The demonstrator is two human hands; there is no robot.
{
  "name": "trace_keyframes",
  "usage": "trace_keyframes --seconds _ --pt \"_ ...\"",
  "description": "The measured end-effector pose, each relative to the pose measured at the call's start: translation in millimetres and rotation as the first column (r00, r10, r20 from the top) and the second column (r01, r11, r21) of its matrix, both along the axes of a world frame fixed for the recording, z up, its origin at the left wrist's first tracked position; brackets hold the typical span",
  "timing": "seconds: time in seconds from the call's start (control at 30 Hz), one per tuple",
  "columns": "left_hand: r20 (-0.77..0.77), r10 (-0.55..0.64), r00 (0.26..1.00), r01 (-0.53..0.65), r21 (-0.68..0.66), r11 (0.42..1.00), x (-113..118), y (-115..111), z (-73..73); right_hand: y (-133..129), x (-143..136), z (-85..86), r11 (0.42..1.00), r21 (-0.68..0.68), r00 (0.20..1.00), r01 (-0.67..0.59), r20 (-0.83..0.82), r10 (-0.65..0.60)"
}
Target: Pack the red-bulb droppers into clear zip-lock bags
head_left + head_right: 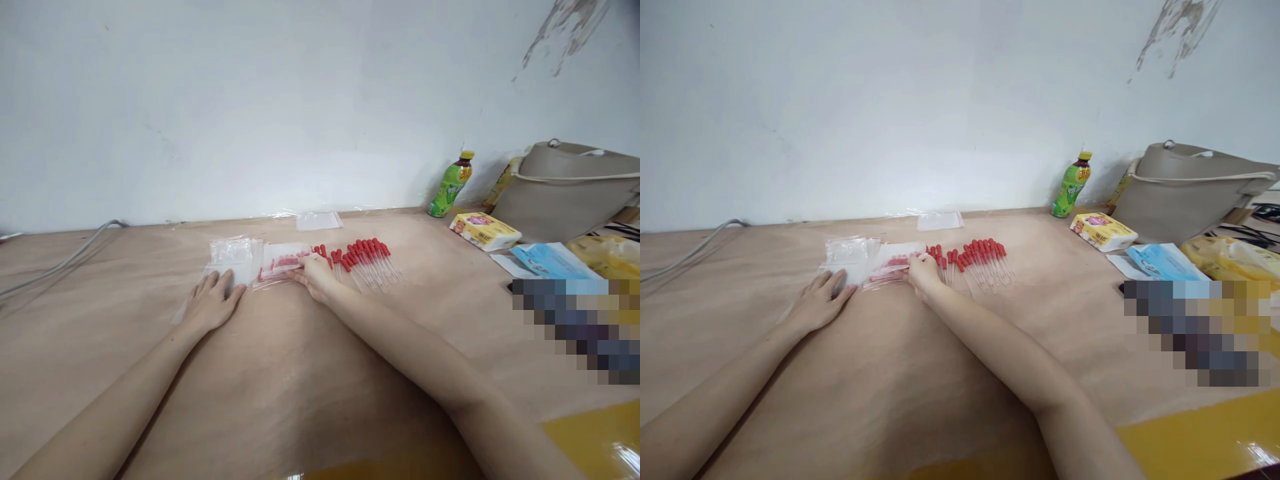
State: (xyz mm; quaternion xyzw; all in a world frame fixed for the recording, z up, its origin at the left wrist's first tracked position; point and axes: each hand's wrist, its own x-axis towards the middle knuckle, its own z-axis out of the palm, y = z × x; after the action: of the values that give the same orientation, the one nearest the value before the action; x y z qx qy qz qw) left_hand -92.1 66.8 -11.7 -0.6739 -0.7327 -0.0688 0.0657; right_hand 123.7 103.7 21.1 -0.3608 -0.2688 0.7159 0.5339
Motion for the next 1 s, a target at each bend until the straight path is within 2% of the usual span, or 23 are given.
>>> trace_keyframes --seconds 0.1,0.3,0.43,0.5,0.57,0.63,0.67,0.7,0.77,0.8,0.83,0.87,0.9,0.93,1.0 --pt "-0.027 -0.027 0.999 0.027 -0.025 0.999 -2.6 1.2 1.2 -0.4 -6.3 -2.8 0.999 -0.002 0.999 -0.035 0.033 0.035" --pt "-0.061 0.0 0.998 -0.003 -0.041 0.999 -14.4 2.3 3.6 4.0 -21.5 -6.8 0.998 -0.022 0.993 -0.061 0.101 0.062" --pt "-0.033 0.014 0.999 -0.016 -0.059 0.998 -16.2 2.7 6.8 -3.4 -8.4 -6.2 0.992 0.012 0.98 -0.127 0.157 0.124" --pt "0.003 0.018 1.0 -0.018 -0.071 0.997 -16.1 1.4 14.6 -11.9 7.3 -4.8 0.983 0.031 0.949 -0.179 0.268 0.164" --pt "0.047 0.023 0.999 -0.019 -0.082 0.996 -17.1 -1.1 28.4 -20.4 26.7 -2.8 0.961 0.054 0.841 -0.273 0.499 0.211" --pt "0.084 0.039 0.996 -0.033 -0.07 0.997 -18.0 -4.9 46.3 -24.4 47.1 -0.1 0.914 0.067 0.653 -0.4 0.721 0.233" --pt "0.095 0.053 0.994 -0.049 -0.045 0.998 -17.2 -7.3 55.5 -23.5 56.8 1.4 0.898 0.092 0.569 -0.43 0.8 0.19" --pt "0.104 0.058 0.993 -0.057 -0.015 0.998 -14.8 -10.2 63.9 -20.4 65.6 2.8 0.892 0.147 0.497 -0.428 0.863 0.096" --pt "0.123 0.008 0.992 -0.015 0.06 0.998 -3.6 -18.1 75.7 -8.0 79.6 5.0 0.874 0.312 0.358 -0.371 0.917 -0.175" --pt "0.132 -0.053 0.99 0.037 0.118 0.992 5.6 -23.4 78.2 0.4 84.2 5.5 0.857 0.381 0.287 -0.347 0.913 -0.29" --pt "0.158 -0.201 0.967 0.168 0.199 0.965 16.8 -29.6 78.2 9.4 87.1 5.4 0.848 0.416 0.218 -0.329 0.907 -0.361" --pt "0.166 -0.362 0.917 0.325 0.215 0.921 29.5 -36.7 75.6 18.4 88.4 4.5 0.844 0.428 0.159 -0.323 0.904 -0.397" --pt "0.147 -0.516 0.844 0.488 0.186 0.853 42.8 -44.4 70.9 26.9 88.1 2.9 0.848 0.42 0.113 -0.323 0.907 -0.406" --pt "0.128 -0.617 0.777 0.603 0.134 0.787 55.8 -52.3 64.3 34.5 86.6 0.6 0.855 0.405 0.08 -0.324 0.912 -0.402" --pt "0.137 -0.728 0.671 0.735 0.002 0.678 78.0 -67.2 48.0 46.1 81.1 -5.4 0.866 0.38 0.04 -0.325 0.92 -0.389"
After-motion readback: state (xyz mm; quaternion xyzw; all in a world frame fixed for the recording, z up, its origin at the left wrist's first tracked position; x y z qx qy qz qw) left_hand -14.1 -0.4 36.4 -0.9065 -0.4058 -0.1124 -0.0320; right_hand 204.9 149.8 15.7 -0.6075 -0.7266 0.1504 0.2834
